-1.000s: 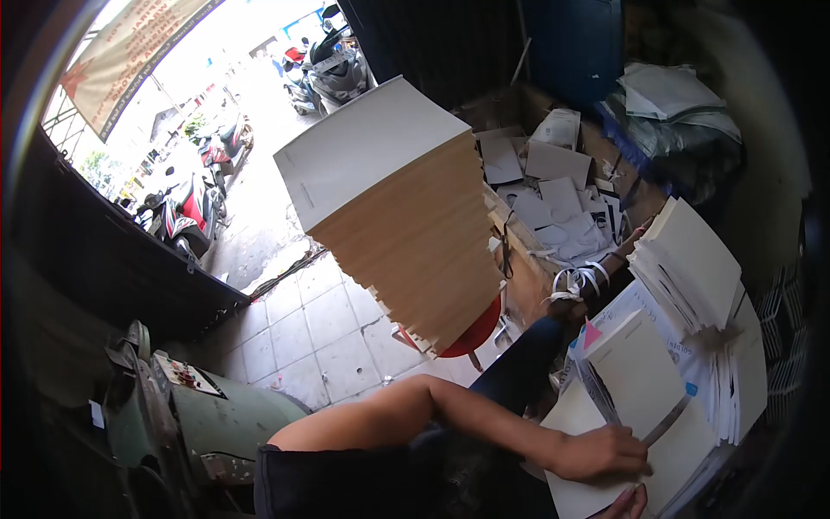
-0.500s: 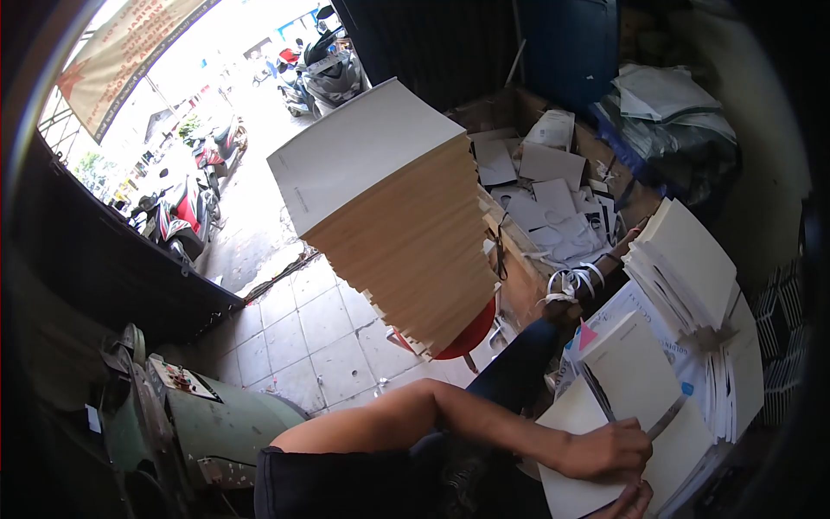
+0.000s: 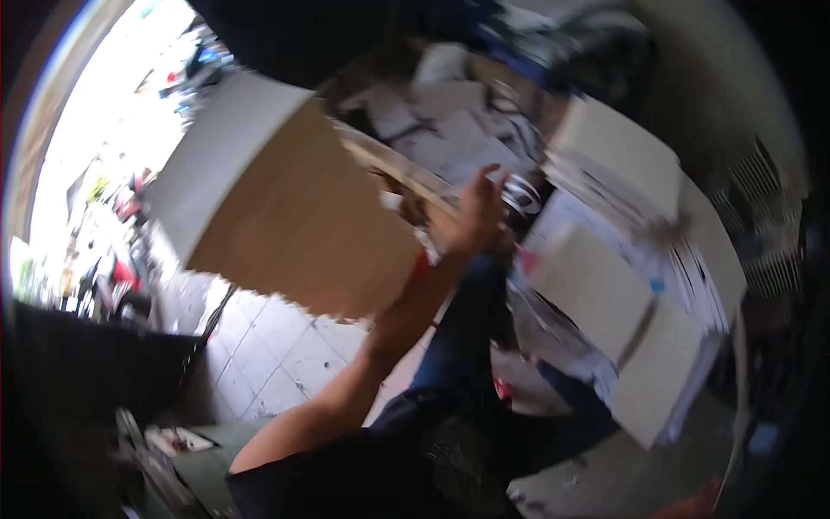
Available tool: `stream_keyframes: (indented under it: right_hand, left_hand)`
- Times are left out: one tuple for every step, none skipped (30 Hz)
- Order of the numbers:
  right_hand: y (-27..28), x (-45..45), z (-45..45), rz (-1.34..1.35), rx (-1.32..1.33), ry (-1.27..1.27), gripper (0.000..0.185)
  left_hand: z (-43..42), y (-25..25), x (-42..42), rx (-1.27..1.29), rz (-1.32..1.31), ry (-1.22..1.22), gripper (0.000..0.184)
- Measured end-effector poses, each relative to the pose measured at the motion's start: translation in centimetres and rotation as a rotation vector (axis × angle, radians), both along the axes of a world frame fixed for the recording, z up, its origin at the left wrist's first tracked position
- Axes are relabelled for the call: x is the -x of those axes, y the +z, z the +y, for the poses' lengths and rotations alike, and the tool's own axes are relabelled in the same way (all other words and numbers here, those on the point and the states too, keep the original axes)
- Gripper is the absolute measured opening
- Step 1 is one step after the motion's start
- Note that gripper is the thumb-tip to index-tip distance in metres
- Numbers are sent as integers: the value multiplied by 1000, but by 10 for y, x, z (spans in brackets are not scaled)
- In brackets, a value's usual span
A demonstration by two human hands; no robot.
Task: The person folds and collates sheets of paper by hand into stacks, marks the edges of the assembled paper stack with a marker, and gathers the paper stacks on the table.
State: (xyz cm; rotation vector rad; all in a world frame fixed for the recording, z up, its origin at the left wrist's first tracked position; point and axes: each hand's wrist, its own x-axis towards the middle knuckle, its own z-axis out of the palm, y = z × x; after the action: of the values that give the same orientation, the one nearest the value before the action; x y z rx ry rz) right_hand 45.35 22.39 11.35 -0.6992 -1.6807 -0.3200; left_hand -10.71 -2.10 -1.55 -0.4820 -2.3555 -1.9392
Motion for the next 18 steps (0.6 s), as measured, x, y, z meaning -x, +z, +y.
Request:
stream_keyframes:
  right_hand:
    - [3, -1, -14, -245, -82, -286, 32]
    - [6, -1, -29, -467, -216, -557, 32]
    - [5, 34, -34, -391, -43, -410, 31]
    - [4, 91, -44, -159, 265, -39, 30]
    - [1, 139, -52, 132, 526, 379, 30]
    - [0, 170, -66, 311, 683, 627, 31]
    - [-10, 182, -62, 302, 733, 621, 30]
    - [-19, 194, -58, 291, 782, 615, 29]
    - [-29, 206, -54, 279, 831, 607, 28]
    - [-31, 211, -50, 235, 909, 653, 26]
    - [-39, 213, -43, 168, 886, 663, 17]
    - [-45, 214, -41, 212, 933, 677, 14]
    - [-51, 215, -39, 259, 972, 702, 12]
    - [-57, 213, -36, 331, 990, 705, 11]
    - [-63, 212, -33, 402, 1011, 719, 11]
    - [-68, 212, -32, 475, 1035, 740, 11]
    - [-70, 208, -30, 594, 1088, 771, 12]
    - [-74, 202, -26, 719, 1142, 802, 12]
  left_hand:
    - [3, 9, -15, -41, 0, -126, 42]
    - [2, 20, -36, -172, -231, -363, 47]
    - [3, 38, -54, -287, -444, -577, 52]
    - [12, 52, -77, -310, -463, -730, 56]
    - [16, 65, -94, -341, -461, -862, 60]
    - [28, 69, -115, -440, -524, -929, 62]
    - [34, 77, -125, -528, -568, -970, 64]
    - [35, 97, -126, -418, -453, -916, 57]
    - [35, 106, -127, -377, -263, -826, 46]
    - [33, 108, -124, -433, -273, -771, 37]
    - [38, 101, -122, -452, -32, -653, 31]
    - [39, 101, -120, -464, 97, -611, 32]
    - [37, 96, -114, -391, 176, -595, 32]
    - [38, 92, -114, -333, 165, -515, 29]
    - [37, 88, -115, -269, 157, -427, 27]
    - [30, 78, -111, -121, 93, -384, 25]
    - [18, 61, -106, 32, 32, -336, 24]
    - [8, 45, -104, 191, -25, -282, 23]
